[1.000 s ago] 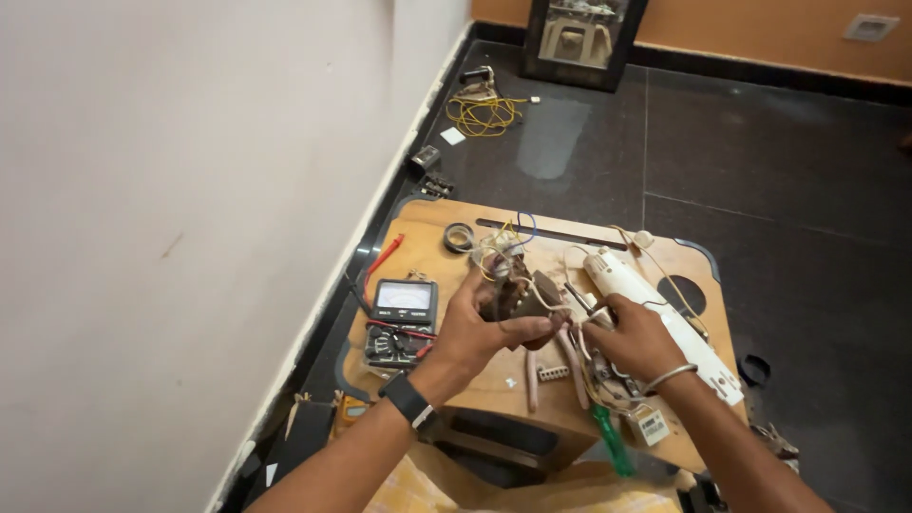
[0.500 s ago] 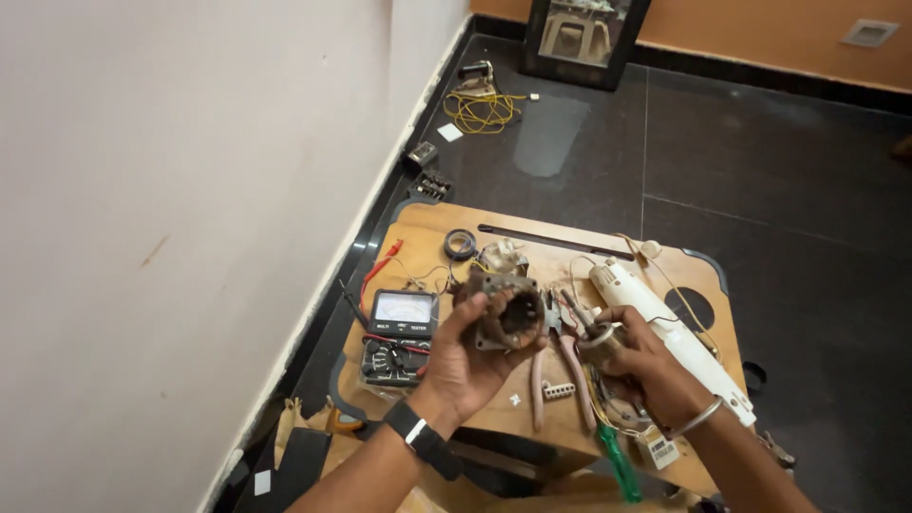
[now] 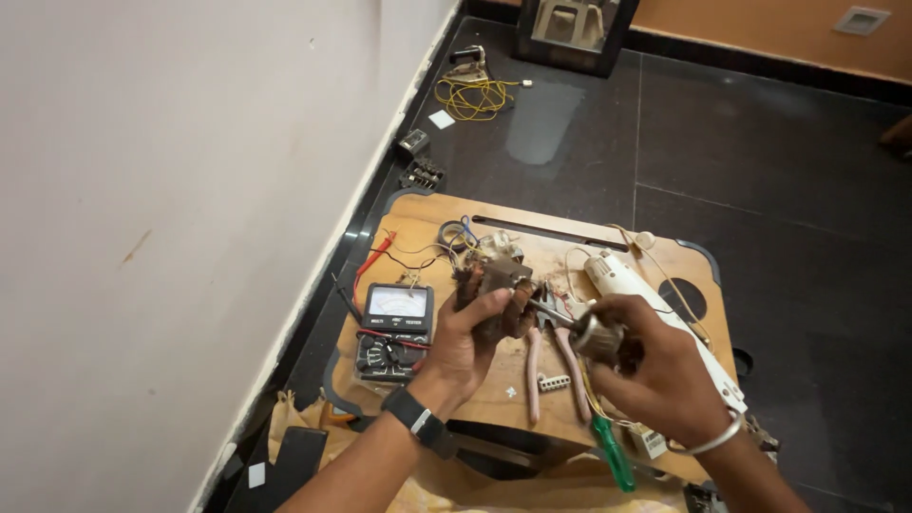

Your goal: Repairing or assembling a disassembled fan motor on a small table.

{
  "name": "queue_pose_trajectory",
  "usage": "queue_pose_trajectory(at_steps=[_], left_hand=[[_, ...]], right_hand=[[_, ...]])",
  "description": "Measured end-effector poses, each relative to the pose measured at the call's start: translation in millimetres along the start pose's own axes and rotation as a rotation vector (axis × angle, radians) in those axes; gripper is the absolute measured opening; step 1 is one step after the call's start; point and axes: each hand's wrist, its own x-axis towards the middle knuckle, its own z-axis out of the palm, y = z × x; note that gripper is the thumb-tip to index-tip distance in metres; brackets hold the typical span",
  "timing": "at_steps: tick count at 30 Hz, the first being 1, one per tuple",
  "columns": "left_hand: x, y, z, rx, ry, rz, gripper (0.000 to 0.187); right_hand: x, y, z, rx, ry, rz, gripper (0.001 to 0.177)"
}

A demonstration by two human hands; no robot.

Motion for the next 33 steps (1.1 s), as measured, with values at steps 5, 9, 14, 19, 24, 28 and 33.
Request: queue_pose_trajectory(at_steps=[5, 9, 14, 19, 24, 28, 33], left_hand=[[-0.1, -2.0, 0.6, 0.033, 0.048, 0.023, 0.043], [-0.3, -1.4, 3.9, 0.076, 0.088, 0.051, 0.041], [-2.2, -6.6, 2.9, 0.093, 0.093, 0.042, 0.04], [-3.2, -9.0, 4.4, 0.046, 0.064, 0.011, 0.044], [-3.5, -11.1, 3.8, 0.069, 0.073, -0.005, 0.041], [-2.6, -12.0, 3.4, 0.053, 0.074, 0.014, 0.037], [-1.9, -12.3, 0.6, 0.107, 0.122, 0.029, 0.035]], right_hand=[[8.3, -19.3, -0.6, -0.151, 0.032, -0.168, 0.058], [16.7, -25.3, 6.5, -0.163, 0.039, -0.264, 0.051], [19.5, -45.6, 8.0, -0.158, 0.007, -0.189, 0.055], [22.9, -44.9, 10.4, -0.152, 0.064, -0.429, 0.056], [24.3, -49.1, 8.4, -0.134, -0.031, -0.141, 0.064], [26.5, -34.8, 17.2, -0.178, 0.056, -0.389, 0.06], [29.4, -18.4, 25.7, -0.331, 0.092, -0.643, 0.043]])
